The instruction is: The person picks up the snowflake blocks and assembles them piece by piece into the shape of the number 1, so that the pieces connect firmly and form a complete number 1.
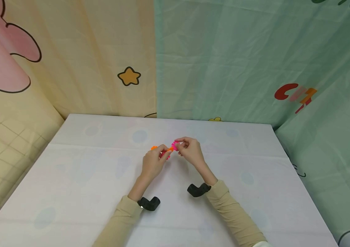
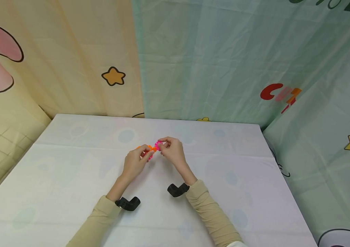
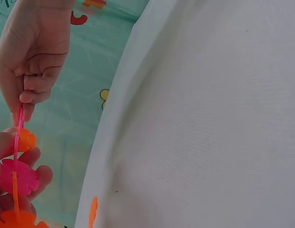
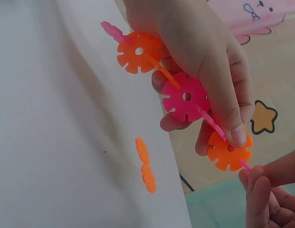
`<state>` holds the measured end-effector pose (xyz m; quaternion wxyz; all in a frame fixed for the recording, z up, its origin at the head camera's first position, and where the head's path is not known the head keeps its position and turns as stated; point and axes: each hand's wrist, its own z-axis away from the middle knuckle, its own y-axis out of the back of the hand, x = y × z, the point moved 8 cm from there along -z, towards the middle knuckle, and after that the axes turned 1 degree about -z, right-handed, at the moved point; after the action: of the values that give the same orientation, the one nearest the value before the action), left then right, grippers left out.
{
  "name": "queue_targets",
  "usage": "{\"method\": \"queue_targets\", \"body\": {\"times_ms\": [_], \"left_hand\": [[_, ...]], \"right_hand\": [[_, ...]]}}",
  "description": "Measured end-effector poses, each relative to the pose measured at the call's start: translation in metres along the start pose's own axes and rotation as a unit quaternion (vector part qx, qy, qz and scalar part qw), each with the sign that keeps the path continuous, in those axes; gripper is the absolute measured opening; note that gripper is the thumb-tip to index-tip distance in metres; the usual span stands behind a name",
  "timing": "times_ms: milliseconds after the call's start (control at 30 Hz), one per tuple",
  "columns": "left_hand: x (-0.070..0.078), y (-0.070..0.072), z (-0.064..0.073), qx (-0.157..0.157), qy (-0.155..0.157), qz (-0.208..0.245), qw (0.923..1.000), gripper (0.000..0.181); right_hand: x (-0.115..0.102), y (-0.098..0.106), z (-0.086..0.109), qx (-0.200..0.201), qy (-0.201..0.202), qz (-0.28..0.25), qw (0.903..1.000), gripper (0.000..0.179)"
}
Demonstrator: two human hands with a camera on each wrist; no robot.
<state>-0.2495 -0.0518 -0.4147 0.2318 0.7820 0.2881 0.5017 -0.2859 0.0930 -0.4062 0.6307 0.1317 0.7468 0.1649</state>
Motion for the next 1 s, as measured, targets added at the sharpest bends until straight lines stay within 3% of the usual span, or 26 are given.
{"method": "queue_targets", "body": {"times_ms": [333, 500, 700, 1000], "left_hand": [[0.005, 0.002, -0.004, 0.022, -0.021, -0.003, 0.9995, 0.012], [0.01, 0.002, -0.005, 0.01, -0.046, -0.021, 0.9987, 0.011], [0.006, 0.0, -0.005, -0.003, -0.03, -0.022, 0.9993, 0.012], [0.004, 0.007, -0.005, 0.044, -0.019, 0.02, 0.9987, 0.013]], "right_hand": [[-0.005, 0.001, 0.001, 0.01, -0.002, 0.001, 0.9999, 0.014], [0.0, 0.002, 0.002, 0.01, -0.017, -0.002, 0.9998, 0.014], [0.009, 0.0, 0.001, -0.001, -0.029, -0.027, 0.9992, 0.016], [0.005, 0.0, -0.001, -0.044, -0.015, -0.032, 0.9984, 0.024]]}}
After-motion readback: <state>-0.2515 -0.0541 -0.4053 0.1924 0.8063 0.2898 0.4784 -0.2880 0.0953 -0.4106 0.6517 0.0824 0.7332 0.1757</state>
